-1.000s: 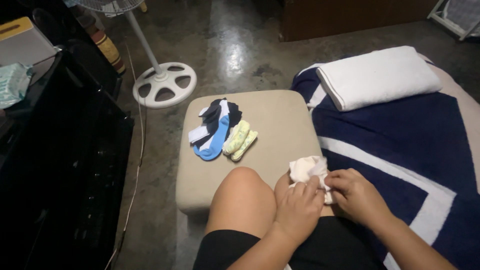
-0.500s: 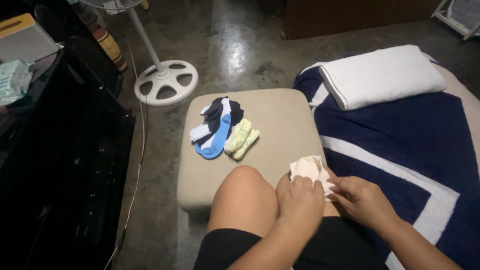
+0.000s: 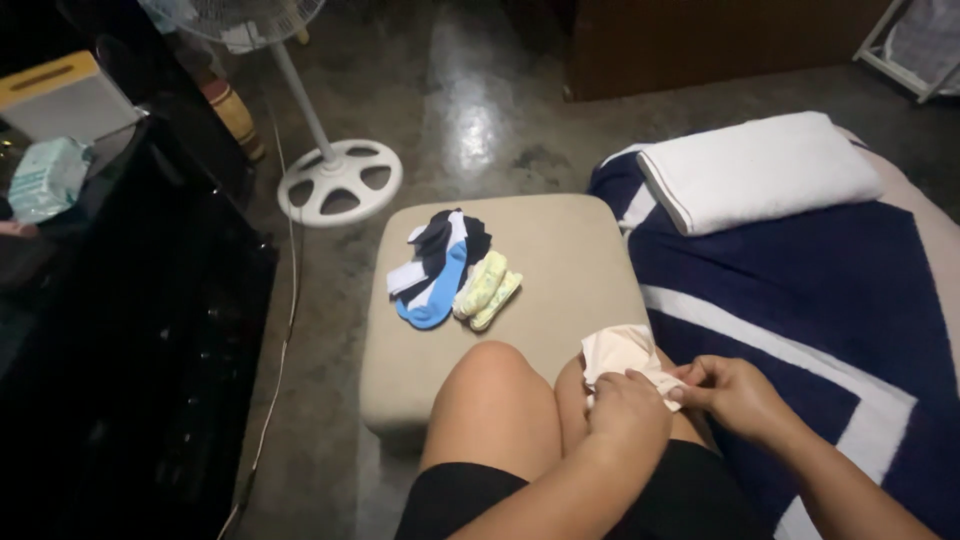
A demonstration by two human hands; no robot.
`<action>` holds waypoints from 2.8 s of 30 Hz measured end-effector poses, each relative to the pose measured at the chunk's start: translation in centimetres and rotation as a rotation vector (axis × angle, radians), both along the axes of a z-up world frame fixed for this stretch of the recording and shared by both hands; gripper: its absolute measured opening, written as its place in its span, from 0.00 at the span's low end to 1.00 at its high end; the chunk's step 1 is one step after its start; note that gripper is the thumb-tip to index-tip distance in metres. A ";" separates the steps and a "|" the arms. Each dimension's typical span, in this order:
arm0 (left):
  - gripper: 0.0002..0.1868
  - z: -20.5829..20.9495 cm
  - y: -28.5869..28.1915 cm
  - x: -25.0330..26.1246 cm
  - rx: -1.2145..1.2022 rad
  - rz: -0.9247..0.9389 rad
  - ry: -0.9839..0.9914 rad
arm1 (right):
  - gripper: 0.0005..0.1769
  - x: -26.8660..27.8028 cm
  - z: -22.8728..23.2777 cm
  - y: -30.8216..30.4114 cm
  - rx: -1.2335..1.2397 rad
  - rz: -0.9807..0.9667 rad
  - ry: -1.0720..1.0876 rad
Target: Folding various pieces of laundry, including socks and underwear, on an ottoman.
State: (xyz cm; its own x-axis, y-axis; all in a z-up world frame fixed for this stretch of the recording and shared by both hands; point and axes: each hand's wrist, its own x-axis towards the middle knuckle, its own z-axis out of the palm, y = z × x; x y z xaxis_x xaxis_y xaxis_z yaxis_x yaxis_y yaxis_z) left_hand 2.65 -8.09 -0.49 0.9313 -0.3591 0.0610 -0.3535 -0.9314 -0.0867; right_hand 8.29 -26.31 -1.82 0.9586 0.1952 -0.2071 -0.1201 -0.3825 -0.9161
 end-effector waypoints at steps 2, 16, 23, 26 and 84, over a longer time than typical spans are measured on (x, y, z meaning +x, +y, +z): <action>0.17 -0.7 1.8 0.6 -0.080 -0.079 0.003 | 0.10 -0.9 1.9 1.0 -0.085 -0.043 0.062; 0.20 -2.3 2.9 2.8 -2.352 0.372 0.899 | 0.24 -3.4 12.3 6.2 0.468 -0.213 0.347; 0.17 6.0 5.8 1.7 -2.005 0.242 0.648 | 0.21 -2.8 9.5 3.9 -0.422 -0.006 -0.140; 0.17 6.9 6.6 1.3 -1.446 -0.043 0.163 | 0.23 -3.0 5.7 2.4 -0.321 0.101 -0.414; 0.24 6.2 10.0 -4.7 -0.770 -0.686 0.056 | 0.25 -4.4 10.0 4.8 -0.564 0.533 -0.147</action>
